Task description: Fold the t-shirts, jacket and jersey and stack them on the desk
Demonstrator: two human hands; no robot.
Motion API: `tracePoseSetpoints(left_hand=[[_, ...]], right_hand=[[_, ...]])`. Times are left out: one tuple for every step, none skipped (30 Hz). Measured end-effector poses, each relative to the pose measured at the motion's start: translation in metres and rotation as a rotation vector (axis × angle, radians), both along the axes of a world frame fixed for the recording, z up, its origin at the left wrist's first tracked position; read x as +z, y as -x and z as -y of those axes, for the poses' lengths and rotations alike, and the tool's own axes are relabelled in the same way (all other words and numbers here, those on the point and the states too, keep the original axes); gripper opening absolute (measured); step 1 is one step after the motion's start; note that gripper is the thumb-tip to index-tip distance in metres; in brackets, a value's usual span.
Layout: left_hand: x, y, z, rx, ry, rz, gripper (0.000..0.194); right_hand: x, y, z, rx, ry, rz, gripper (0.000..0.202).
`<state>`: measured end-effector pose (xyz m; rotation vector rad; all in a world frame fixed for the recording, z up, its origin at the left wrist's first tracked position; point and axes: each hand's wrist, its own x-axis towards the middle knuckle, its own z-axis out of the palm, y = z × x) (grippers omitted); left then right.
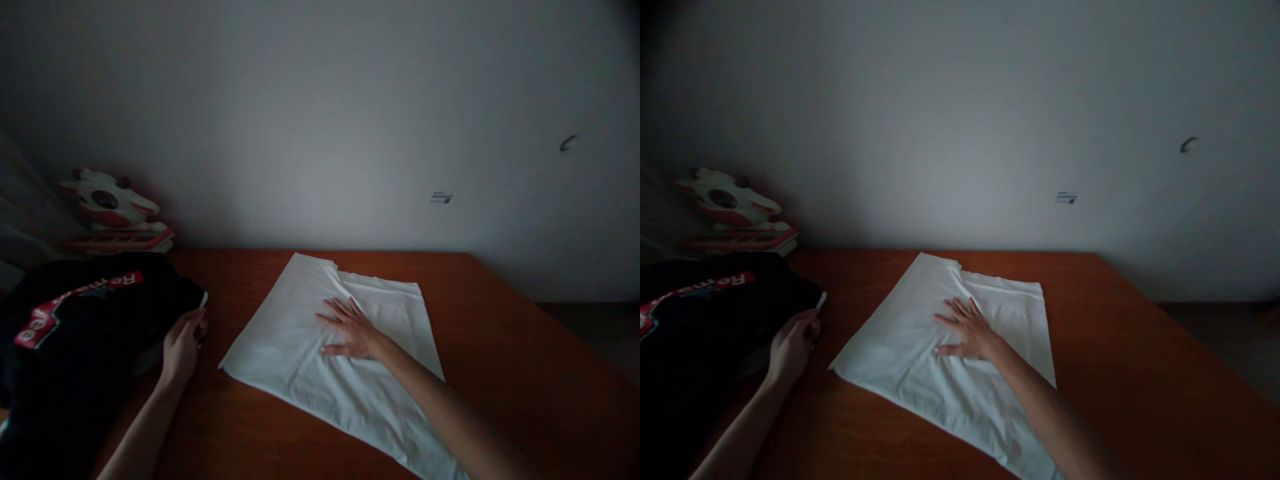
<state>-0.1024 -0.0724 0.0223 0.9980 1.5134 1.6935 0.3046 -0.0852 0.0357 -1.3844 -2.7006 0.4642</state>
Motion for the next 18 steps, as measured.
tracePoseSetpoints(left_hand=[[-0.001,-0.002,0.002,-0.022,0.012,-0.085,0.037],[-0.002,-0.005,0.004,-0.055,0.02,-0.174,0.04],[-0.003,-0.008,0.007,-0.095,0.023,-0.266,0.042],[-0.003,-0.01,0.009,-0.139,0.023,-0.356,0.042],[-0.003,-0.013,0.011,-0.19,0.023,-0.441,0.043],[-0.002,-0.016,0.013,-0.241,0.022,-0.516,0.042],[-0.001,-0.019,0.015,-0.287,0.021,-0.579,0.042],[-0.001,-0.021,0.016,-0.326,0.018,-0.632,0.042],[0.0,-0.022,0.017,-0.36,0.014,-0.676,0.041],[0.001,-0.024,0.018,-0.39,0.01,-0.713,0.041],[0.001,-0.024,0.019,-0.416,0.008,-0.745,0.04],[0.001,-0.025,0.019,-0.44,0.005,-0.771,0.039],[0.001,-0.025,0.02,-0.463,-0.001,-0.792,0.038],[0.001,-0.026,0.02,-0.482,-0.012,-0.81,0.037],[0.0,-0.028,0.019,-0.496,-0.025,-0.826,0.036],[-0.001,-0.032,0.019,-0.507,-0.036,-0.842,0.036],[-0.002,-0.037,0.017,-0.514,-0.046,-0.858,0.036],[-0.003,-0.044,0.016,-0.521,-0.055,-0.875,0.036]], right_hand=[[-0.002,-0.005,0.0,-0.048,-0.007,0.013,0.087],[-0.004,-0.01,0.0,-0.099,-0.015,0.025,0.087],[-0.007,-0.014,0.0,-0.154,-0.024,0.039,0.087],[-0.01,-0.018,0.0,-0.217,-0.036,0.053,0.086],[-0.013,-0.022,0.001,-0.285,-0.05,0.068,0.086],[-0.016,-0.026,0.002,-0.357,-0.066,0.083,0.085],[-0.018,-0.03,0.003,-0.43,-0.081,0.098,0.085],[-0.021,-0.034,0.003,-0.502,-0.091,0.114,0.085],[-0.023,-0.039,0.004,-0.571,-0.095,0.129,0.085],[-0.025,-0.044,0.004,-0.637,-0.095,0.144,0.085],[-0.027,-0.05,0.005,-0.7,-0.091,0.158,0.085],[-0.029,-0.055,0.005,-0.761,-0.087,0.17,0.086],[-0.03,-0.06,0.005,-0.815,-0.085,0.181,0.086],[-0.032,-0.064,0.005,-0.86,-0.085,0.188,0.087],[-0.033,-0.068,0.006,-0.897,-0.085,0.192,0.087],[-0.033,-0.069,0.006,-0.923,-0.086,0.193,0.088],[-0.034,-0.07,0.007,-0.941,-0.088,0.192,0.088],[-0.033,-0.069,0.008,-0.95,-0.096,0.19,0.088]])
